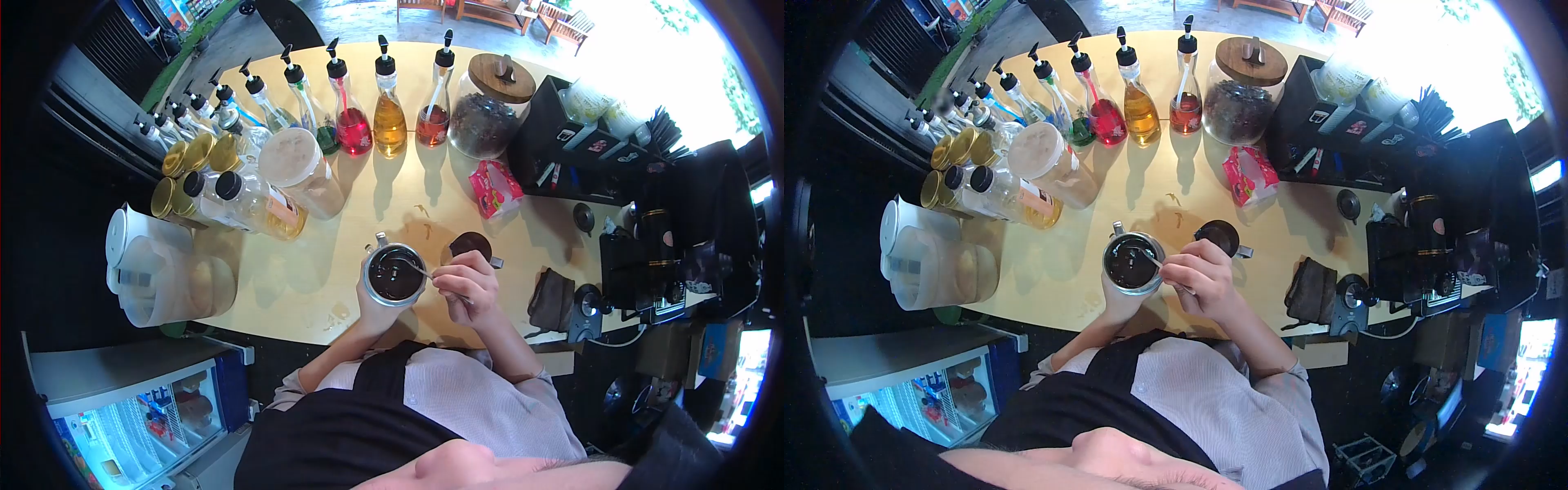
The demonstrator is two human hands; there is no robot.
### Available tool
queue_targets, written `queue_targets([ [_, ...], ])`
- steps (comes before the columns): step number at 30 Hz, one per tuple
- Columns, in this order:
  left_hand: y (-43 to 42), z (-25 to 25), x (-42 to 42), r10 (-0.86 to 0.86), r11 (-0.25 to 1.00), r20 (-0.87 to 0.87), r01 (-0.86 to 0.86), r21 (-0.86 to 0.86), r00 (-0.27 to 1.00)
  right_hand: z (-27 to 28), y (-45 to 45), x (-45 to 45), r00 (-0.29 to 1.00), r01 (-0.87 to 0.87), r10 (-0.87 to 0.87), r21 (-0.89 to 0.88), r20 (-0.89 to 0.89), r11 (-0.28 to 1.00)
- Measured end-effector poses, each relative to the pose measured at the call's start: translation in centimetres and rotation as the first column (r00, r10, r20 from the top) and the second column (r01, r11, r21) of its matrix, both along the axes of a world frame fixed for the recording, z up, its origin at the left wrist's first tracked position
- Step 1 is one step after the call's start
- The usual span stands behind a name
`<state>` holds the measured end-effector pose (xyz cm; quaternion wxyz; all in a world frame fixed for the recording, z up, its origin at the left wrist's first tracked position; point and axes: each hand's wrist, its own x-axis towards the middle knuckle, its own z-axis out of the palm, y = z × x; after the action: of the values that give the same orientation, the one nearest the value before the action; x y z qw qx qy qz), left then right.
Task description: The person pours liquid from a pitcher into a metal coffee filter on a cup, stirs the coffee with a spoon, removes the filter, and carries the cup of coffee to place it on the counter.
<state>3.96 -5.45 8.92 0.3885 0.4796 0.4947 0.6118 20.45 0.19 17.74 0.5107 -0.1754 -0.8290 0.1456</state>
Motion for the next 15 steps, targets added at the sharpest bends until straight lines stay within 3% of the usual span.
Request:
queue_targets([
  [15,-0.07,0.22,0.09,-0.003,1.000,0.029,0.003,0.001,1.000,-0.42,-0.33,0.03,0.999,-0.002,0.002,-0.022,-0.036,1.000],
])
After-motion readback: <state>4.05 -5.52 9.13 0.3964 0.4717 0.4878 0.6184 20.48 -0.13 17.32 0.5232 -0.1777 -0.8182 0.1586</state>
